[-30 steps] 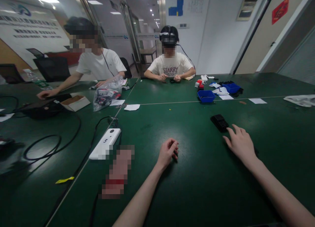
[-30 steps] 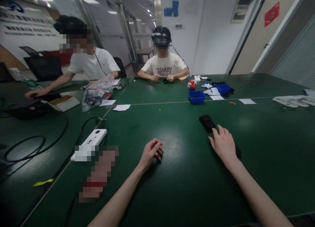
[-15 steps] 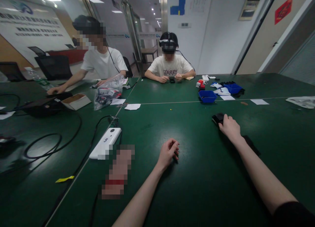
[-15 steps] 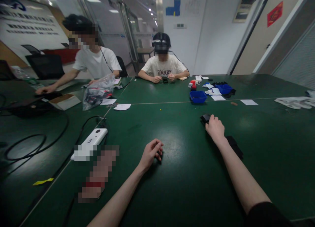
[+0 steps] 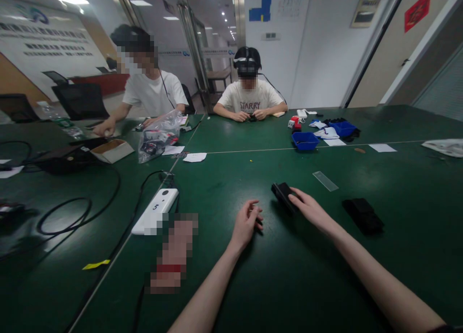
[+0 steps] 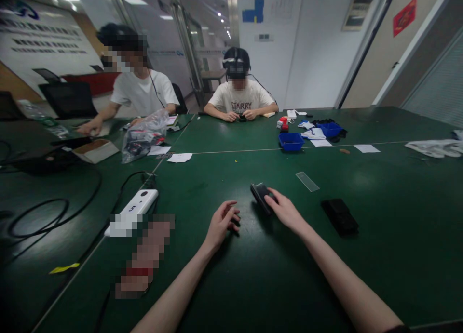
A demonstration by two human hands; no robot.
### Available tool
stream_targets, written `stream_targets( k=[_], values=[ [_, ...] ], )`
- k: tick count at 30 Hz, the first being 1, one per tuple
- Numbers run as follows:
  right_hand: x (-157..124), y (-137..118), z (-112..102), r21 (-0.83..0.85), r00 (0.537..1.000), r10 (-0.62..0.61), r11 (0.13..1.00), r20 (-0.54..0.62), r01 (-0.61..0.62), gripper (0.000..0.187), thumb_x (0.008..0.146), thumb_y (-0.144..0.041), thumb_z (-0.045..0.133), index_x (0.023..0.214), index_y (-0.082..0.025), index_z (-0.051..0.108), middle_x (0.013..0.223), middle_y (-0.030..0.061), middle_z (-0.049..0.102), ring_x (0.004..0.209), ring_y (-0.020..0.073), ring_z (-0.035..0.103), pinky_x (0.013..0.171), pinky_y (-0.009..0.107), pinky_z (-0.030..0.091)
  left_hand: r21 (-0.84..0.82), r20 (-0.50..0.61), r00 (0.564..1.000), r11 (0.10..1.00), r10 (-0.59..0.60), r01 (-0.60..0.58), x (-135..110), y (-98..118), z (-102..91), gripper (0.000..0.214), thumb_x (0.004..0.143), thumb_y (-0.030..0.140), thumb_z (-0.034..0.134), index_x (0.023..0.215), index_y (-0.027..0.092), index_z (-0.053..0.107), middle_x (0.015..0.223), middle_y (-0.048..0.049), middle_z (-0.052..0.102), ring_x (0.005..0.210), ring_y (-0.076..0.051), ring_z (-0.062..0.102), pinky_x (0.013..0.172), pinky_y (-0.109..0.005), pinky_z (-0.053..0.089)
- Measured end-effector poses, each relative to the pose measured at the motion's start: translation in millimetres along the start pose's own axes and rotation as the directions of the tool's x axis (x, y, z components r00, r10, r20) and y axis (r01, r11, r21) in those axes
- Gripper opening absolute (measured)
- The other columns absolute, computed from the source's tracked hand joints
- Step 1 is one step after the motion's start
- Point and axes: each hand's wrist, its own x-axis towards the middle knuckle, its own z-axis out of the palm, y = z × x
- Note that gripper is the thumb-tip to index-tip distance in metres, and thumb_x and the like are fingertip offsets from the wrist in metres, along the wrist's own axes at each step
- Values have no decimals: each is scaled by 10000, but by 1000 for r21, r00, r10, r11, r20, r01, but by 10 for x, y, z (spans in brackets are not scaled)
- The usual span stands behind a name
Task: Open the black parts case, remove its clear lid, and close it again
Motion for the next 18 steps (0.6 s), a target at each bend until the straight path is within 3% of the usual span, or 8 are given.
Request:
stream_targets(
  k=[3,5,7,11,14,16,18],
  values=[
    [-168,-80,341,328,973,7,941,229,-84,468,864,-492,369,1222,-215,489,1096,69,610,934,193,582,731,319,487,51,-56,998,998,38,-35,24,-24,-24,407,799,421,474,1112,162,499,847,-49,576,695,-146,578,492,-228,491],
    [-242,-107,480,432,947,-37,895,320,-111,442,862,-493,388,1210,-240,489,1016,48,625,872,170,596,684,293,497,170,-90,990,981,112,-95,37,-37,-45,321,815,404,458,973,152,579,833,-46,594,708,-142,571,529,-207,472],
    [-268,-102,549,491,926,-74,862,371,-128,422,855,-484,415,1196,-248,494,972,40,628,829,156,608,664,284,507,221,-103,986,969,132,-106,43,-45,-61,301,827,397,444,867,142,598,733,-25,587,606,-115,548,502,-189,441],
    [-189,1,545,445,893,-32,875,450,-192,405,831,-437,471,1146,-189,523,779,31,639,644,144,628,594,305,528,190,-74,996,981,41,-26,33,-43,-60,323,822,433,446,881,142,572,547,51,488,335,-63,393,339,-181,312],
    [-53,120,437,348,950,9,929,313,-124,361,823,-376,473,1093,-146,545,708,35,642,572,140,623,561,304,526,196,-48,999,981,20,-10,25,-36,-45,320,811,429,463,849,135,581,517,59,467,307,-53,364,314,-174,275],
    [55,206,302,222,996,-21,975,91,1,319,825,-342,451,1052,-149,563,788,66,662,639,152,637,615,320,530,206,-35,999,979,11,-3,21,-29,-37,316,805,424,470,831,133,588,509,57,467,305,-53,368,308,-173,271],
    [163,299,125,-34,986,-110,994,-125,106,292,814,-315,451,1020,-157,585,887,91,666,769,183,638,725,357,520,217,-29,1000,976,5,1,16,-14,-33,309,801,417,475,826,133,591,514,53,477,304,-55,378,303,-173,271]
  ],
)
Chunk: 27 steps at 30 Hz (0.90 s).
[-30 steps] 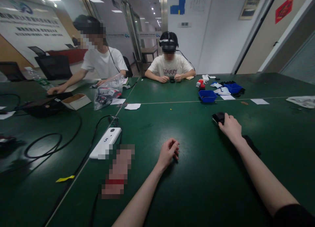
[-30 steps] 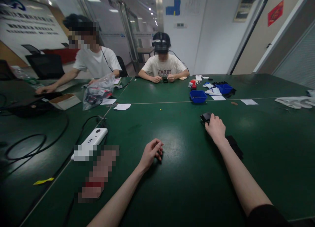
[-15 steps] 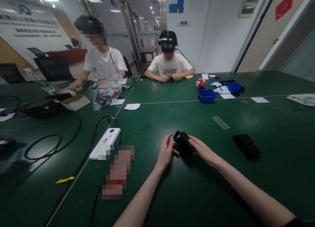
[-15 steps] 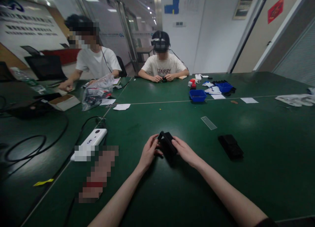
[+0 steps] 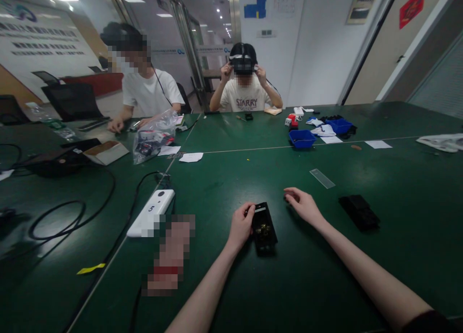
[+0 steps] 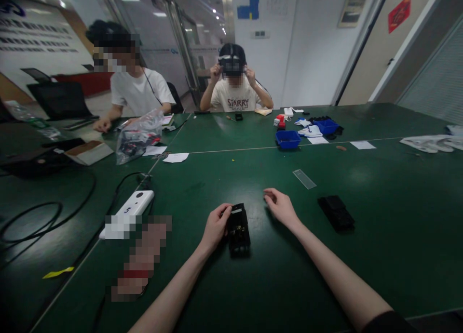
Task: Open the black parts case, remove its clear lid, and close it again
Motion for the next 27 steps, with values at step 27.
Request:
stream_targets(
  k=[27],
  values=[
    [-285,-153,247,-635,938,-313,697,150,334,234,855,-172,411,1034,-144,559,1108,155,589,1029,265,532,860,442,446,39,51,999,999,-4,2,-16,49,-21,312,791,420,500,830,131,611,607,12,576,332,-62,446,307,-175,330]
  ],
)
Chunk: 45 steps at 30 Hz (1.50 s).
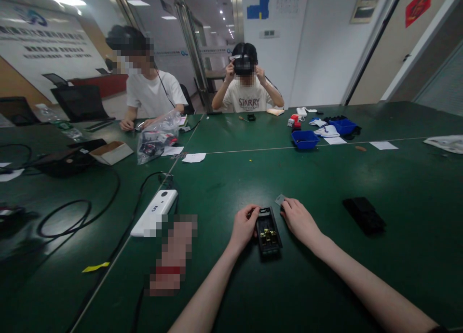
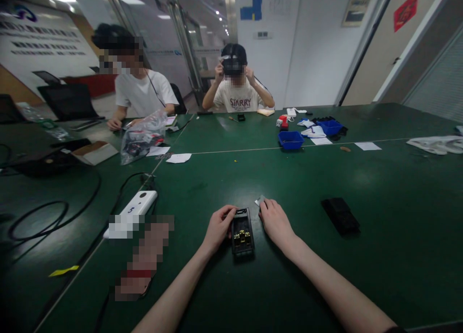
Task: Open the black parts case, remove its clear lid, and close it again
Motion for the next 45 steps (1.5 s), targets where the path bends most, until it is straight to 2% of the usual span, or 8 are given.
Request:
stream_targets(
  k=[6,11,16,18,23,26,36,45],
  values=[
    [30,-51,-45,-4,998,-18,1000,64,18,408,777,-28,403,1154,-142,512,990,162,658,894,256,591,790,387,463,-3,15,1000,1000,-8,8,-15,45,14,304,799,400,490,834,127,620,596,16,570,328,-62,440,306,-178,320],
    [80,-20,-218,2,984,108,994,140,-109,447,767,-92,469,1211,-127,500,850,151,682,767,262,628,677,362,481,-18,20,1000,1000,-16,16,-19,57,19,305,798,409,493,815,127,608,580,22,553,331,-65,449,302,-171,328],
    [123,42,-403,362,977,174,909,120,-206,341,810,-183,441,1130,-168,557,723,57,676,622,185,624,638,324,493,-22,21,1000,1000,-11,11,-8,36,14,312,790,419,502,810,126,605,587,18,555,337,-66,456,302,-167,338],
    [130,17,-424,600,962,241,753,127,-268,288,808,-213,453,1080,-190,544,743,33,673,595,157,626,614,310,509,-22,18,1000,1000,-5,5,-7,32,16,311,787,418,507,814,126,609,598,17,561,340,-64,458,302,-164,335],
    [118,-184,-349,944,922,248,66,297,-322,354,703,-243,629,1002,-209,442,794,0,642,685,157,661,632,309,542,-6,-1,1000,1000,12,-12,-1,18,25,298,783,406,508,811,128,612,597,21,554,337,-61,442,304,-167,325],
    [95,-330,-283,942,927,175,-110,333,-318,462,644,-218,695,1028,-213,438,791,-15,631,714,149,662,691,310,539,11,-14,999,999,30,-30,11,-2,24,301,771,415,518,787,129,611,603,19,555,359,-67,447,322,-174,329],
    [64,-473,-201,943,933,148,-98,329,-317,443,648,-202,689,1020,-215,449,774,-30,606,704,126,651,717,291,526,39,-13,998,998,57,-56,11,-8,23,303,776,417,506,756,130,604,593,19,535,407,-75,456,363,-172,335],
    [38,-454,-192,944,936,127,1,328,-331,418,667,-194,659,1023,-218,441,790,-25,585,669,115,632,709,301,526,73,-33,995,993,91,-88,15,11,22,302,777,408,507,732,132,622,610,3,572,442,-82,472,408,-177,362]
  ],
)
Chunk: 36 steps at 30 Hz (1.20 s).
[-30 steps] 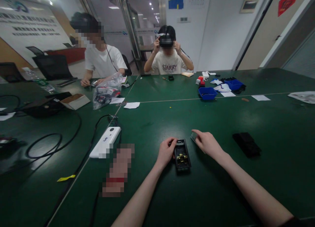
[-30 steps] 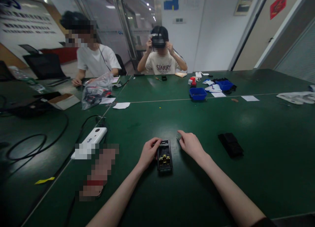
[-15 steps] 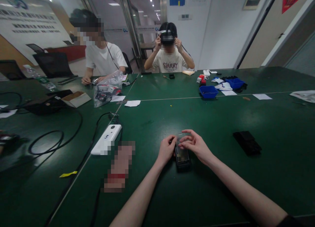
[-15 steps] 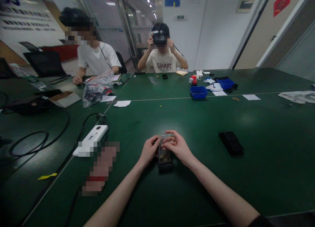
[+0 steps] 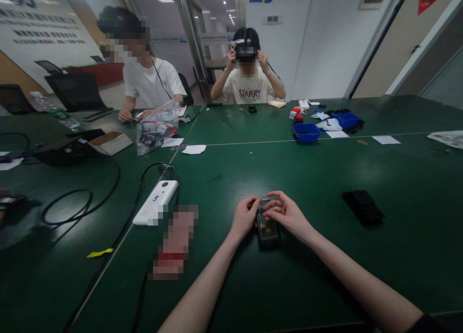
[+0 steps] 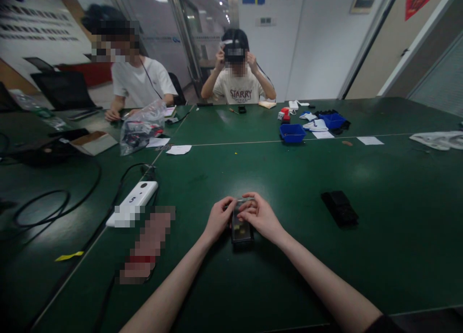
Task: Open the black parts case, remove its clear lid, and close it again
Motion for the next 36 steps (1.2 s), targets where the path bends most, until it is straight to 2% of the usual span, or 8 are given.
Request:
stream_targets(
  k=[4,8,13,16,22,27,32,36],
  values=[
    [1,0,-16,-78,999,-11,997,30,14,390,687,-178,623,1041,-214,464,804,-16,577,683,117,621,711,301,516,-10,18,1000,1000,-24,24,2,4,2,322,777,432,503,736,134,617,601,7,572,409,-79,458,380,-181,352],
    [-5,-22,-42,-247,996,-73,966,48,83,370,712,-165,585,1066,-204,487,832,9,601,745,132,601,705,299,486,-15,25,999,999,-28,28,5,-11,0,321,779,433,504,746,135,617,579,12,554,405,-85,468,370,-182,357],
    [-12,-51,-85,-534,984,-172,828,49,171,368,727,-154,574,1087,-205,520,935,44,623,837,166,570,743,333,456,-20,44,998,999,-37,38,4,-31,-4,326,791,435,493,773,132,614,596,12,546,379,-81,467,339,-182,347],
    [-8,-43,-118,-636,976,-210,747,52,195,365,719,-158,591,1077,-212,543,1036,62,608,970,197,531,851,382,424,-37,46,998,998,-46,48,4,-50,-5,341,803,441,474,803,131,616,603,15,541,368,-81,470,330,-185,345],
    [17,5,-165,-621,968,-225,745,107,242,364,746,-182,578,1105,-222,539,1258,77,521,1201,213,414,1019,431,306,-71,36,998,996,-58,60,5,-80,-5,364,825,430,431,849,124,626,559,31,516,349,-76,446,339,-188,358],
    [38,54,-179,-572,983,-152,800,101,182,395,745,-177,571,1137,-195,530,1195,90,571,1116,208,510,975,411,372,-86,57,997,995,-46,51,7,-78,-13,355,814,426,447,839,121,627,572,18,534,384,-83,467,361,-187,353],
    [56,138,-185,-456,998,-69,887,11,67,515,739,-236,595,1231,-173,458,1239,120,544,1108,205,538,956,379,415,-27,-22,1000,1000,-6,6,7,-58,-4,230,735,334,573,791,119,635,655,-19,600,518,-103,518,454,-187,395],
    [56,175,-173,-489,998,-54,872,-31,32,457,781,-305,557,1206,-144,505,1172,137,600,1047,224,585,928,398,441,-88,-69,997,996,-15,9,-6,-53,11,239,734,339,584,814,119,633,607,0,569,483,-91,489,441,-184,385]
  ],
)
